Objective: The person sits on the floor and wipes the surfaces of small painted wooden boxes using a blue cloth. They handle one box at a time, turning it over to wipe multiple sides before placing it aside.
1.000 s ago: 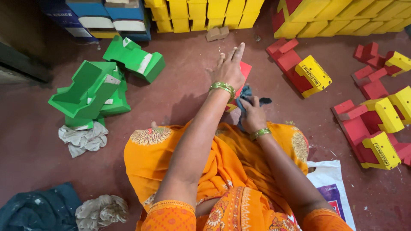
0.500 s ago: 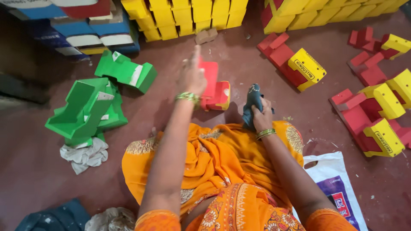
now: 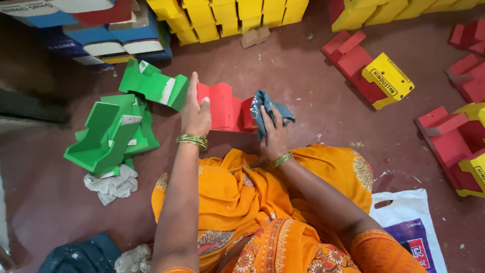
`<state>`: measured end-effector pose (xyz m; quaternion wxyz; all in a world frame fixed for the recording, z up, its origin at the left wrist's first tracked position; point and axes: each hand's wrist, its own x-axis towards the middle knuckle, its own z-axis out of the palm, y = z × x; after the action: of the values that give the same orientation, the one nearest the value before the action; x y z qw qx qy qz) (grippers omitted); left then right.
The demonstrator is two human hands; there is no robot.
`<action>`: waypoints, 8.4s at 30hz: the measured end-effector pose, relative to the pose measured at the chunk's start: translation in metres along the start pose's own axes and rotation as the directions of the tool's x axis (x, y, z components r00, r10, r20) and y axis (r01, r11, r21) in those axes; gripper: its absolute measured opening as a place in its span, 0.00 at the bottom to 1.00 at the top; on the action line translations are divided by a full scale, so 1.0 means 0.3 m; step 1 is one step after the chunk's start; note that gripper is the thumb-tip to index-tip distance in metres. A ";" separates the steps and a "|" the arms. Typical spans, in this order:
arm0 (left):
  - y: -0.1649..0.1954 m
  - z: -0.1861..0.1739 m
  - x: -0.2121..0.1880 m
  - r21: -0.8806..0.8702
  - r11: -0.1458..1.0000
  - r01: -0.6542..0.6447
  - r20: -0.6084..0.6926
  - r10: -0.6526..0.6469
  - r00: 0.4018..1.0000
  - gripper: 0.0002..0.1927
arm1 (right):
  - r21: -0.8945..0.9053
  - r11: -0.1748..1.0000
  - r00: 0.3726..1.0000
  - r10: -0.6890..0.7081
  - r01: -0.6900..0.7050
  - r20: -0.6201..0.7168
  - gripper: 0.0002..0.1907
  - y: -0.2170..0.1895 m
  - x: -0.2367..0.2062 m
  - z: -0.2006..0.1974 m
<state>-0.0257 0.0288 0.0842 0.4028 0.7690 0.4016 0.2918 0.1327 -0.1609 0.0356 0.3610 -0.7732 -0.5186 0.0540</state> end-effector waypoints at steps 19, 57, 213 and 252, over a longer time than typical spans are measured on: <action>0.052 0.044 -0.049 -0.125 0.981 0.147 -0.108 -0.161 0.981 0.28 | 0.248 0.965 0.953 0.152 -0.086 -0.260 0.38 -0.009 0.084 -0.139; 0.152 0.238 -0.024 -0.124 0.991 -0.049 -0.246 0.017 0.969 0.21 | -0.525 0.806 0.931 -0.359 0.273 -0.067 0.25 -0.372 0.203 -0.601; 0.255 -0.027 0.336 0.606 0.689 0.398 -0.120 -0.415 0.902 0.28 | -0.192 0.921 0.740 -0.136 0.340 0.659 0.30 0.023 -0.154 0.112; 0.311 0.268 0.172 0.192 0.950 -0.248 0.347 0.171 0.922 0.28 | 0.156 0.985 0.980 -0.037 0.068 -0.194 0.38 0.275 0.149 -0.224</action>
<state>0.0984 0.0089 0.1297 0.3373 0.8871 0.2754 0.1532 0.2469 -0.1737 0.0471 0.4720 -0.7288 -0.4959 0.0123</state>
